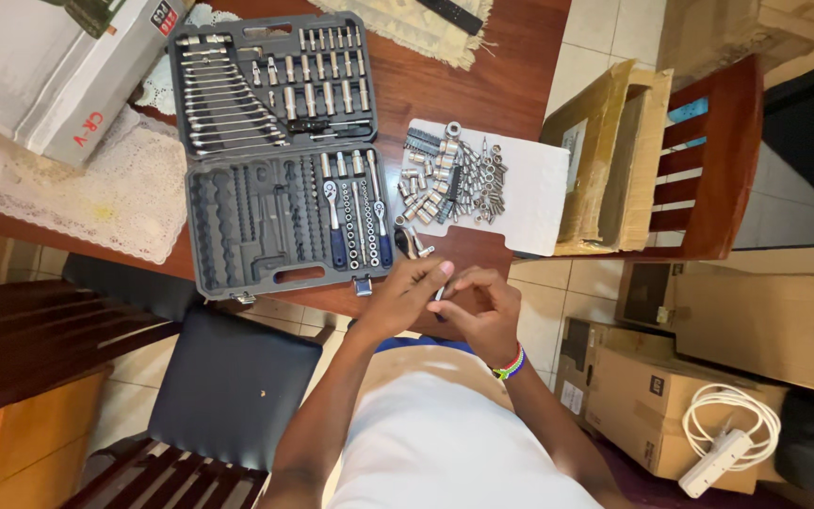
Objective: The person repeatedly picks up socket bits from a white paper on the table, attaches them to a ratchet handle, and places them into designated slots in an open tool case. The person continues this process for multiple sockets throughout the clip.
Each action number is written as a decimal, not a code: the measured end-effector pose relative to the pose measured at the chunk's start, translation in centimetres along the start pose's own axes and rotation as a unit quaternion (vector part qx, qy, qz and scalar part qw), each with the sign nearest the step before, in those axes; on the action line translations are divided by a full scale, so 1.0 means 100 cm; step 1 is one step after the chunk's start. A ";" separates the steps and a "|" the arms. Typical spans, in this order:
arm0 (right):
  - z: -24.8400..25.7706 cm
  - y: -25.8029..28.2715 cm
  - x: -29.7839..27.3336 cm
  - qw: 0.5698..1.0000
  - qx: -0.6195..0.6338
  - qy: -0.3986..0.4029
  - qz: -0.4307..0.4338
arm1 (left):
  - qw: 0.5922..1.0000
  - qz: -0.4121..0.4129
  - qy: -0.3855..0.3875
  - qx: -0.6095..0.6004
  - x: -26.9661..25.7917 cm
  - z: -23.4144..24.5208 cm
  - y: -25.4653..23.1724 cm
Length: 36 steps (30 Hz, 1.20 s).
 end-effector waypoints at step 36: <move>0.003 -0.021 0.044 0.980 -0.175 -0.016 -0.094 | 0.938 -0.139 -0.172 0.266 0.031 0.011 -0.009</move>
Point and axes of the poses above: each hand's wrist, its own x-axis towards the middle knuckle, its own z-axis out of the back of the hand, y = z × x, the point moved 4 cm from there along x, towards the middle knuckle, and after that the axes turned 10 degrees about -x, right-handed, at the moved point
